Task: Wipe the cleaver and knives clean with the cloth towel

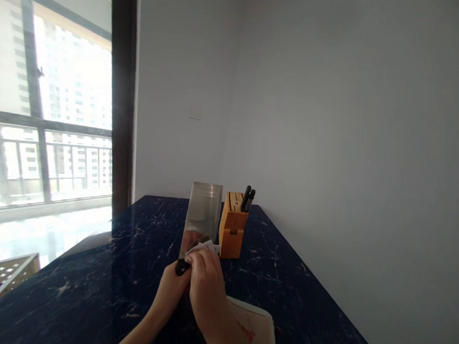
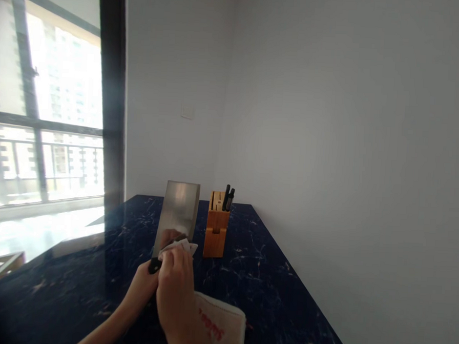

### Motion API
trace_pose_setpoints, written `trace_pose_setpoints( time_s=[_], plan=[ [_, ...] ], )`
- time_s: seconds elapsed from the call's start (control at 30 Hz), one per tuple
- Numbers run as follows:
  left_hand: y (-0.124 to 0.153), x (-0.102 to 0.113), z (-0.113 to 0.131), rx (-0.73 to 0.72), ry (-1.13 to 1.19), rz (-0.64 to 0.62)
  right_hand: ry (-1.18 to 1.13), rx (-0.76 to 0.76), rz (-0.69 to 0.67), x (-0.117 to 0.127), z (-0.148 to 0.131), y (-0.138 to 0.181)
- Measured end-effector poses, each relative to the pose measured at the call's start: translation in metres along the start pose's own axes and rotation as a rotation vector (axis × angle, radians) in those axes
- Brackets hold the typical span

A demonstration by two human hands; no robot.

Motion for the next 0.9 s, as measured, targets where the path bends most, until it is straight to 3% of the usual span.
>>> trace_pose_setpoints(
  time_s=[0.23, 0.43, 0.73, 0.9],
  plan=[
    [0.009, -0.004, 0.006, 0.004, -0.037, -0.012, -0.038, 0.171, 0.050, 0.016, 0.001, 0.008],
    [0.013, -0.007, 0.010, -0.006, -0.027, -0.047, -0.100, 0.090, 0.006, 0.019, 0.014, 0.009],
    [0.013, -0.008, 0.005, -0.034, -0.038, -0.025, -0.056, 0.183, 0.060, 0.025, -0.010, 0.010],
    [0.010, -0.010, 0.006, -0.044, -0.032, -0.062, -0.050, 0.160, 0.019, 0.018, -0.002, 0.010]
  ],
)
Point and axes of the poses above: each hand's wrist, its own y-axis away from the middle knuckle, its own x-axis out of the back of the hand, z = x × y, the point moved 3 cm from there along -y, towards the middle knuckle, and after that the axes turned 3 degrees about -x, right-handed, at the moved point
